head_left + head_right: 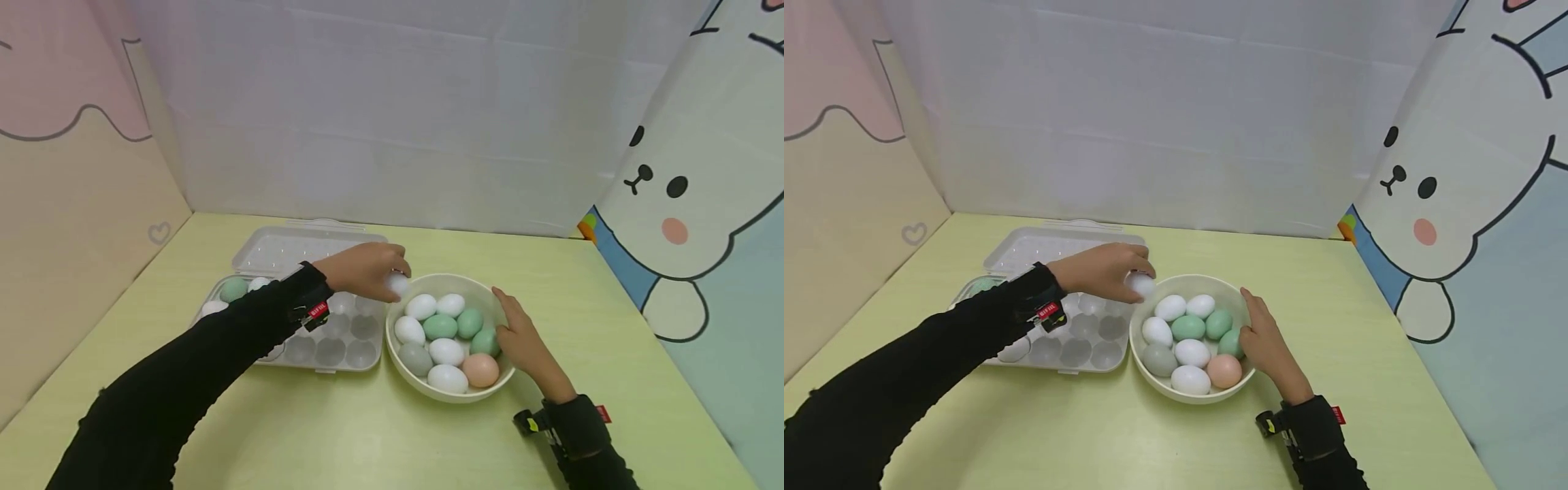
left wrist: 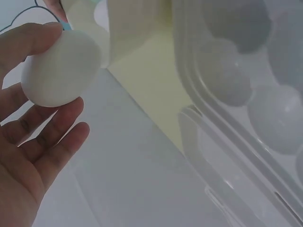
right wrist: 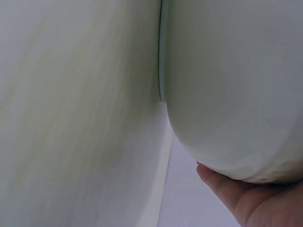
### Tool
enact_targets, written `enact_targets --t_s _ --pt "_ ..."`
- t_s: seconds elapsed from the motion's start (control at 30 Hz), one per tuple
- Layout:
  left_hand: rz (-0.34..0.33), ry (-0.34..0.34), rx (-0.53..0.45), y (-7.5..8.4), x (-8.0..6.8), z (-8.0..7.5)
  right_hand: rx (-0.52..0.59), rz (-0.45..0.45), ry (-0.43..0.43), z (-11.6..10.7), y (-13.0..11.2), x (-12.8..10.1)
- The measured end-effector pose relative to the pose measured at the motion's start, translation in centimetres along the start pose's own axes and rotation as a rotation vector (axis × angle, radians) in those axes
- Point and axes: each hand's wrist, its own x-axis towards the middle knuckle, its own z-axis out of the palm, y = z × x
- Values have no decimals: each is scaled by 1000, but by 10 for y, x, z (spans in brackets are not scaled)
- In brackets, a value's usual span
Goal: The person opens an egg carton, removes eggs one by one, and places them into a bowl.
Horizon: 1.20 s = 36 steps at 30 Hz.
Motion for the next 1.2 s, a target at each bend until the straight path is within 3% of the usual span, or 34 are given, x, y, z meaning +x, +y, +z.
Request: enact_targets --t_s 0.27,0.47,0.77,1.07,1.2 --pt "59 -62 -50 18 42 10 -2 12 4 0 -2 -2" --pt "105 -123 -107 30 65 16 13 -9 20 1 -2 -3" --pt "135 -213 -107 46 86 29 17 -41 29 1 -3 -1" --pt "167 -292 -7 55 100 44 34 -50 28 1 -7 -1" --pt "162 -348 12 59 105 44 28 -52 34 -1 -5 -2"
